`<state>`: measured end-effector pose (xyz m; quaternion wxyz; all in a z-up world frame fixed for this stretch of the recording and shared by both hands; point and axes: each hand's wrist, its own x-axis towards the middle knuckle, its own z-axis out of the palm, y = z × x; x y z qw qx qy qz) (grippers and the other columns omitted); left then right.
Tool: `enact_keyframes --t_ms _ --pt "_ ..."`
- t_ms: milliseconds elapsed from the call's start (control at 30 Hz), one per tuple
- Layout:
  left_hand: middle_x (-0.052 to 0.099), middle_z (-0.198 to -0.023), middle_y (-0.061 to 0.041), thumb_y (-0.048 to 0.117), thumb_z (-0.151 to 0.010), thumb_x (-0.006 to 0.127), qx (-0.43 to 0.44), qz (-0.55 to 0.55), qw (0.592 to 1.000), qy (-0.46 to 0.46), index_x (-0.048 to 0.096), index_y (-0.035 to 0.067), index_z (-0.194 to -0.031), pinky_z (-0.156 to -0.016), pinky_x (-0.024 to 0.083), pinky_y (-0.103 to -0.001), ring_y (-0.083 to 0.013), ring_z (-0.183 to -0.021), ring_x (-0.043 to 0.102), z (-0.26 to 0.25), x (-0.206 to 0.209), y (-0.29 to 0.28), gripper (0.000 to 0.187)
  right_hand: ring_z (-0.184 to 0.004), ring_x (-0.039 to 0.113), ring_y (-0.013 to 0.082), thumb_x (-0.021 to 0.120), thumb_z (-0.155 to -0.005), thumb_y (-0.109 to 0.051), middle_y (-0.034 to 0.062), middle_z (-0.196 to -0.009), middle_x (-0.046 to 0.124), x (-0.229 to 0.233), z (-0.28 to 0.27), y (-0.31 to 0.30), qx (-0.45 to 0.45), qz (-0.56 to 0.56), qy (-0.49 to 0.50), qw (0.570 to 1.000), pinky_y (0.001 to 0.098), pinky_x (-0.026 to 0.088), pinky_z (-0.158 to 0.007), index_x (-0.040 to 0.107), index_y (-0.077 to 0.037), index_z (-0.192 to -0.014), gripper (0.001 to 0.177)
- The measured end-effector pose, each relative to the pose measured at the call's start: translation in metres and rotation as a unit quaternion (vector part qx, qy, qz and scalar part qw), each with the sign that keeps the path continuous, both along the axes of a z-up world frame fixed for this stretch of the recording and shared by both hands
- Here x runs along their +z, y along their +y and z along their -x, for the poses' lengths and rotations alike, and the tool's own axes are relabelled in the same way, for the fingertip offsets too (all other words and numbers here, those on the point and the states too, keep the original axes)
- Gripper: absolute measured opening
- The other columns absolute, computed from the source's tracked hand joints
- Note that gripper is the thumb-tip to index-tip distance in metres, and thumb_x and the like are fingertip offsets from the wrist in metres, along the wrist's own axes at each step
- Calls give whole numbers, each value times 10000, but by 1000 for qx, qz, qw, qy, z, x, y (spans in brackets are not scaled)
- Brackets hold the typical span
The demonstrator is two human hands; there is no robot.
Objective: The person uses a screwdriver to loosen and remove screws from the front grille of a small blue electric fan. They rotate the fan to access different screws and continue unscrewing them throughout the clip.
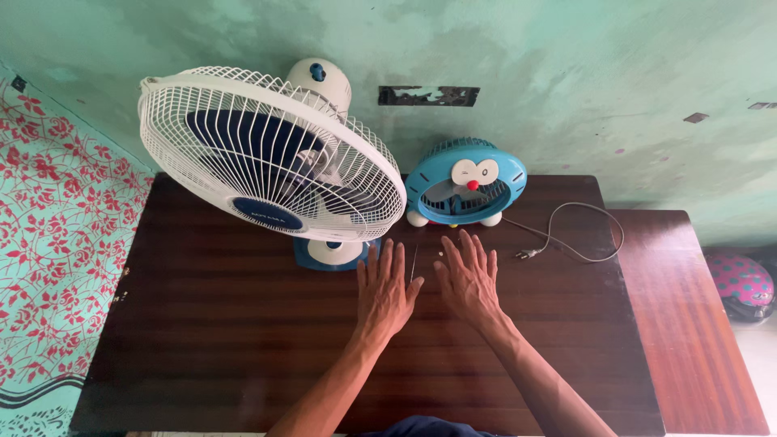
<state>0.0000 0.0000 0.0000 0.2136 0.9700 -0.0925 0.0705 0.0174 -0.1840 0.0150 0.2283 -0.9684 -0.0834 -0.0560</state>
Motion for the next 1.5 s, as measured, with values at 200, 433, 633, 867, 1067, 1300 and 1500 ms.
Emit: enact_keyframes --t_ms 200,433,633,867,1067,1300,1500 --pt "346 -1590 -215 484 -990 553 -2 -6 1000 -11 374 21 -1529 -1136 263 -671 -488 -1463 285 0 3 -2 732 -1488 252 456 577 -983 -364 216 -1610 308 3 0 -2 -3 6 6 1000 694 161 -1155 455 -143 -1498 573" --pt "300 -1614 -219 493 -977 575 -8 4 1000 -13 328 38 -1553 -1150 250 -659 -487 -1473 255 1 7 -6 774 -1501 212 468 557 -982 -382 216 -1629 264 5 2 -3 -2 25 -5 1000 705 135 -1156 443 -168 -1512 583" --pt "223 -1650 -226 486 -967 592 -23 4 999 -39 288 53 -1576 -1163 234 -657 -456 -1505 224 4 7 -11 807 -1509 144 490 531 -986 -417 226 -1640 207 8 5 -4 2 48 -7 999 709 82 -1157 418 -188 -1536 607" --pt "186 -1665 -216 498 -977 579 -30 -1 999 -35 268 62 -1585 -1177 210 -655 -450 -1518 182 3 7 -16 810 -1512 138 490 509 -1001 -418 231 -1644 202 11 7 -7 -2 42 -8 999 710 82 -1157 419 -183 -1536 591" --pt "186 -1669 -209 504 -986 563 -31 3 998 -49 270 61 -1590 -1175 204 -662 -454 -1521 175 3 5 -16 805 -1509 140 492 504 -1001 -408 238 -1639 205 13 8 -9 -4 32 0 999 712 83 -1154 423 -169 -1530 586" --pt "189 -1665 -205 511 -981 560 -31 -4 998 -48 275 60 -1583 -1173 204 -665 -459 -1517 177 3 2 -17 804 -1515 144 484 507 -1006 -408 231 -1640 209 13 8 -10 -7 28 0 1000 714 84 -1156 421 -172 -1531 583" --pt "188 -1669 -203 511 -988 552 -31 -8 998 -48 274 58 -1586 -1176 200 -659 -459 -1518 178 2 5 -17 799 -1511 141 488 510 -1000 -402 229 -1644 204 12 7 -11 -2 27 1 1000 714 84 -1154 418 -171 -1532 587"
